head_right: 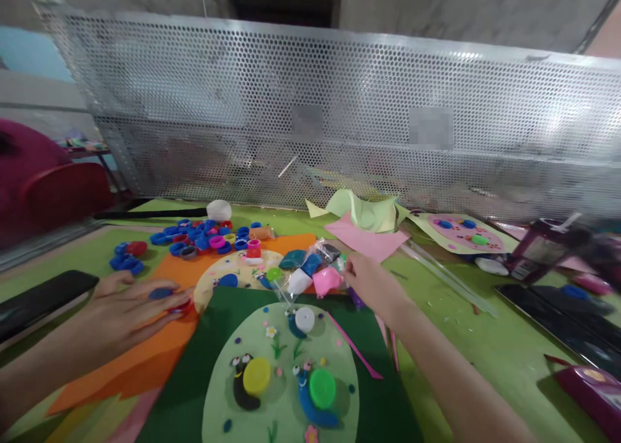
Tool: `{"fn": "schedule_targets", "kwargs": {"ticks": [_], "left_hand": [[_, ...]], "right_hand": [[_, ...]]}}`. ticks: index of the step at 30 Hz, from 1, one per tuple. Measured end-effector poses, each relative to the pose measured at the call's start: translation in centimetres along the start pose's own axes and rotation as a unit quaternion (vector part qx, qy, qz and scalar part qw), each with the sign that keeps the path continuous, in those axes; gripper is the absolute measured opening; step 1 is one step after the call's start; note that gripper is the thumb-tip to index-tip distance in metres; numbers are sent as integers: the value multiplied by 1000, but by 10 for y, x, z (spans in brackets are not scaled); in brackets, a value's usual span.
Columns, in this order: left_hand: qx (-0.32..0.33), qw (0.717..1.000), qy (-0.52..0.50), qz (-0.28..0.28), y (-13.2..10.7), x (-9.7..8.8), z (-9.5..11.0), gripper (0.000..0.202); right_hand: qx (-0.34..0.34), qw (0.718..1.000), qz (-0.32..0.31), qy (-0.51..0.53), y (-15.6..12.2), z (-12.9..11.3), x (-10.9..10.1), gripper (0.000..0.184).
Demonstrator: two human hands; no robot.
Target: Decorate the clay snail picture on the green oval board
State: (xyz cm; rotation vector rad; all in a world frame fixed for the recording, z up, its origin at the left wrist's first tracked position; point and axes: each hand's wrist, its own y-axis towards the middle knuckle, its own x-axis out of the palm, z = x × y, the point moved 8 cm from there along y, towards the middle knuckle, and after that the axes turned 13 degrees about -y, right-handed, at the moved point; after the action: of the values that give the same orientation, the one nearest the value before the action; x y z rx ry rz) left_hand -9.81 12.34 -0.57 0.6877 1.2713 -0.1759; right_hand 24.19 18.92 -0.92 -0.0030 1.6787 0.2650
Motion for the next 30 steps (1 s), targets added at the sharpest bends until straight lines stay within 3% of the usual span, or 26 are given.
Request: {"fn": "schedule_targets", "kwargs": {"ticks": [4, 8, 12, 13, 16, 19, 22, 25, 28, 30], "left_hand": [[-20, 1000, -4, 19, 6, -9, 11, 30], [2, 999, -41, 0, 26, -8, 50, 38], [-4, 980, -194, -48, 59, -4, 95, 47], [0, 973, -228, -35, 68, -7, 104, 47], [55, 956, -284, -42, 86, -10, 126, 16], [82, 948, -304, -47, 91, -9, 130, 13], [53, 947, -316, -18, 89, -10, 120, 19], [27, 944, -329, -17, 86, -8, 116, 20], [26, 941, -335, -35, 85, -5, 119, 15], [27, 941, -336, -38, 85, -5, 121, 10]], "right_hand": [[-30, 995, 84, 49, -3, -18, -29, 5], [-69, 986, 134, 65, -19, -48, -56, 14], [-165, 978, 107, 70, -41, -85, -65, 12], [-182, 976, 101, 69, -47, -92, -66, 11], [-214, 971, 85, 65, -59, -104, -70, 13], [-222, 968, 79, 92, -62, -103, -74, 9], [-241, 962, 56, 117, -58, -100, -71, 23], [-267, 951, 26, 153, -52, -100, -64, 16], [-220, 945, 10, 241, -44, -92, -59, 16], [-198, 949, 27, 243, -43, -90, -58, 16]]}}
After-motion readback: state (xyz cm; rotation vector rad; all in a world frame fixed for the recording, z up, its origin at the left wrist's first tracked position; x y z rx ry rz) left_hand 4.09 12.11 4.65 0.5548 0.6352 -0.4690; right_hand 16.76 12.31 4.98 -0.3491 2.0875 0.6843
